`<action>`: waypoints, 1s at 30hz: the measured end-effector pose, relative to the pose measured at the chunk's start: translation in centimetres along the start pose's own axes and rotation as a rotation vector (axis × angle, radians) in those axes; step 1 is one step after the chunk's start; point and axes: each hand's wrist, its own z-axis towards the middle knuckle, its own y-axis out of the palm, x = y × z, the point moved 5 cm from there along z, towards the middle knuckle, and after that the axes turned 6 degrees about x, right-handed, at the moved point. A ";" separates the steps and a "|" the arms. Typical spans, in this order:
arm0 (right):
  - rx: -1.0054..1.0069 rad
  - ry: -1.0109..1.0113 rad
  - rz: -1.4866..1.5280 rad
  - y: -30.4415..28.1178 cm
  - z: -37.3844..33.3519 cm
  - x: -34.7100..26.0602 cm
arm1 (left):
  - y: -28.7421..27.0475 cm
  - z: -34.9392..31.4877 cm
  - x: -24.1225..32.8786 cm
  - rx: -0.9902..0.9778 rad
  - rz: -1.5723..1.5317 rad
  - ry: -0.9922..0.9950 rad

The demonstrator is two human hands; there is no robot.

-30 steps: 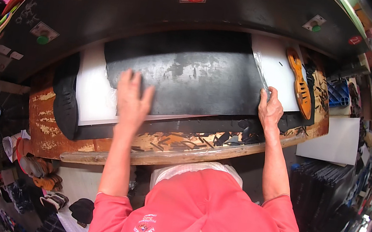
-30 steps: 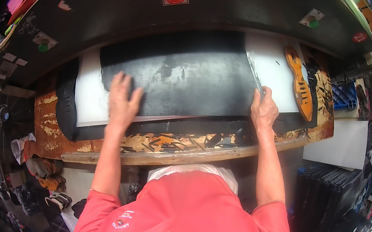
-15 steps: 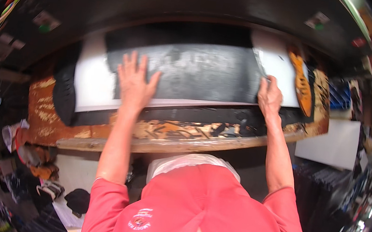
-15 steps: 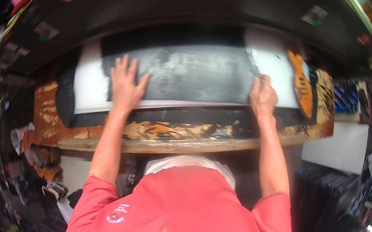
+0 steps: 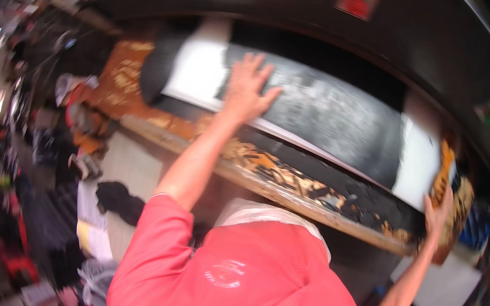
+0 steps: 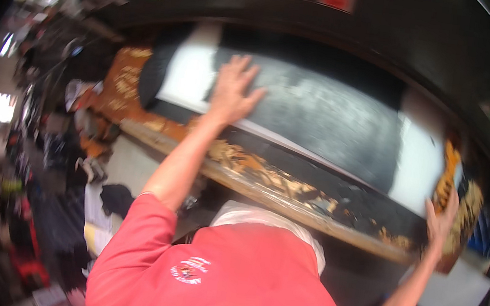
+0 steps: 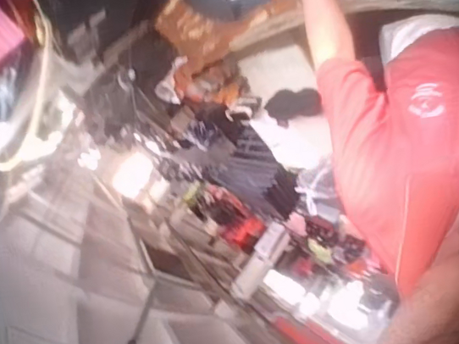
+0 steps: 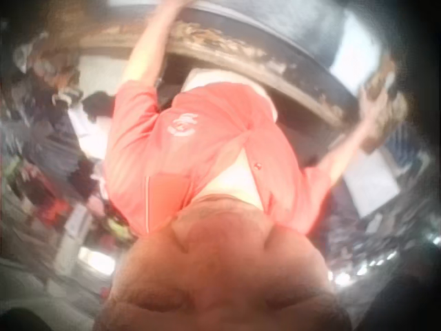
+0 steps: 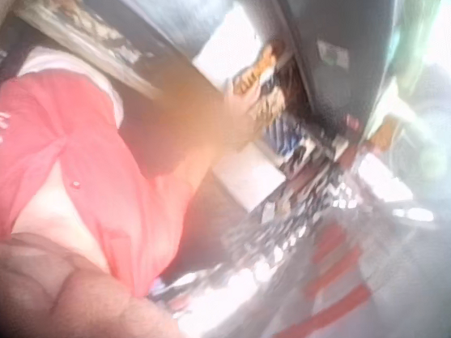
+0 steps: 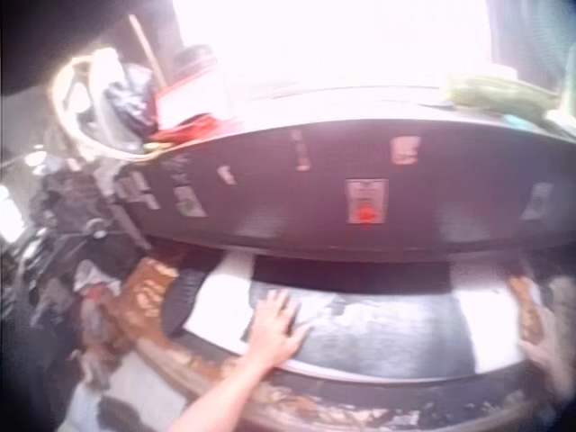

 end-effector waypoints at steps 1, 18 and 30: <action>-0.009 -0.020 -0.009 0.1 0.4 0.4 | -0.1 0.0 0.1 0.003 -0.010 -0.020; -0.164 0.236 0.872 0.4 -5.2 -28.3 | -0.6 0.7 0.5 -0.019 -0.120 -0.072; -0.141 -0.207 0.385 12.9 -1.7 -55.7 | -5.7 -2.7 -7.0 0.049 -0.239 0.051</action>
